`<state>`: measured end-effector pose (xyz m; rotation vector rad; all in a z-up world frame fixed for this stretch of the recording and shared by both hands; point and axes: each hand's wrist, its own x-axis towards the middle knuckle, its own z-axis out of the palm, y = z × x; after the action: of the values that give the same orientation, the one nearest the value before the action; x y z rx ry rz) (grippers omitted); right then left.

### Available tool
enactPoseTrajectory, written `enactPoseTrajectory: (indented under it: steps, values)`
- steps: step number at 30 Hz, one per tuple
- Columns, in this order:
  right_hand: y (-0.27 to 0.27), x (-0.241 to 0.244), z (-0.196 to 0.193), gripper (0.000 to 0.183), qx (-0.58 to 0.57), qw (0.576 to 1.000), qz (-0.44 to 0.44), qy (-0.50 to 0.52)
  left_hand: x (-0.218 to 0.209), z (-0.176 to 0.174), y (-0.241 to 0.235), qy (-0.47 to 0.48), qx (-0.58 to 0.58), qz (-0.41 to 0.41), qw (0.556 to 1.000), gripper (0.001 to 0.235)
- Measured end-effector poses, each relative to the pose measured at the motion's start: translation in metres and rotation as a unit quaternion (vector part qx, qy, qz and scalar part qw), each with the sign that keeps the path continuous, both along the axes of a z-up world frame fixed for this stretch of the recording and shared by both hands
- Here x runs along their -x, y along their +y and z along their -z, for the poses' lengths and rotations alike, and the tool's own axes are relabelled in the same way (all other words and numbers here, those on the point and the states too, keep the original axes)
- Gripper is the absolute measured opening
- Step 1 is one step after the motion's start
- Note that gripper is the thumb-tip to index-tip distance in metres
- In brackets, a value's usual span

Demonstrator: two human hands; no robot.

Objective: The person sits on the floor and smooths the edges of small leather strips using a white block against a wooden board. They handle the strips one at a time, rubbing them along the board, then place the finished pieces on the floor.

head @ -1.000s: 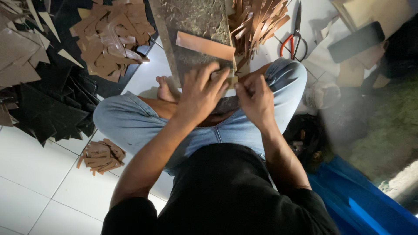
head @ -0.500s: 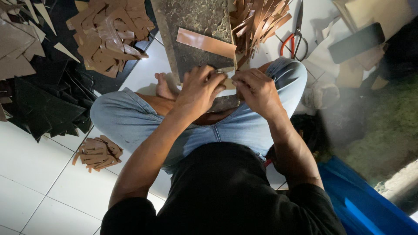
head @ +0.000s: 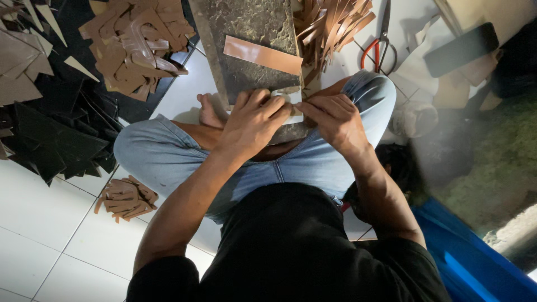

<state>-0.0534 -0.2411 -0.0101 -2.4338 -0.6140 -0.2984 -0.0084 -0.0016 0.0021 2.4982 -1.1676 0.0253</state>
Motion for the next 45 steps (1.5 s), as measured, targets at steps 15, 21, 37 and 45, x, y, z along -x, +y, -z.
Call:
enactPoseTrajectory:
  steps: [15, 21, 37, 45]
  values:
    - [0.049, 0.000, 0.047, 0.018, -0.374, 0.839, 0.289, 0.270, 0.000, 0.006, -0.010, 0.098, 0.101, -0.038, 0.989, 0.031]
    - [0.039, -0.007, 0.050, 0.023, -0.323, 0.854, 0.297, 0.280, 0.001, 0.011, -0.001, 0.138, 0.090, -0.024, 0.986, 0.033]
    - [0.014, -0.025, 0.119, 0.024, -0.226, 0.885, 0.330, 0.238, -0.006, 0.000, -0.010, 0.110, 0.059, 0.008, 0.992, 0.041]
    - [0.009, -0.032, 0.162, 0.021, -0.182, 0.885, 0.364, 0.226, -0.001, -0.011, -0.024, 0.016, 0.015, -0.004, 1.000, 0.041]
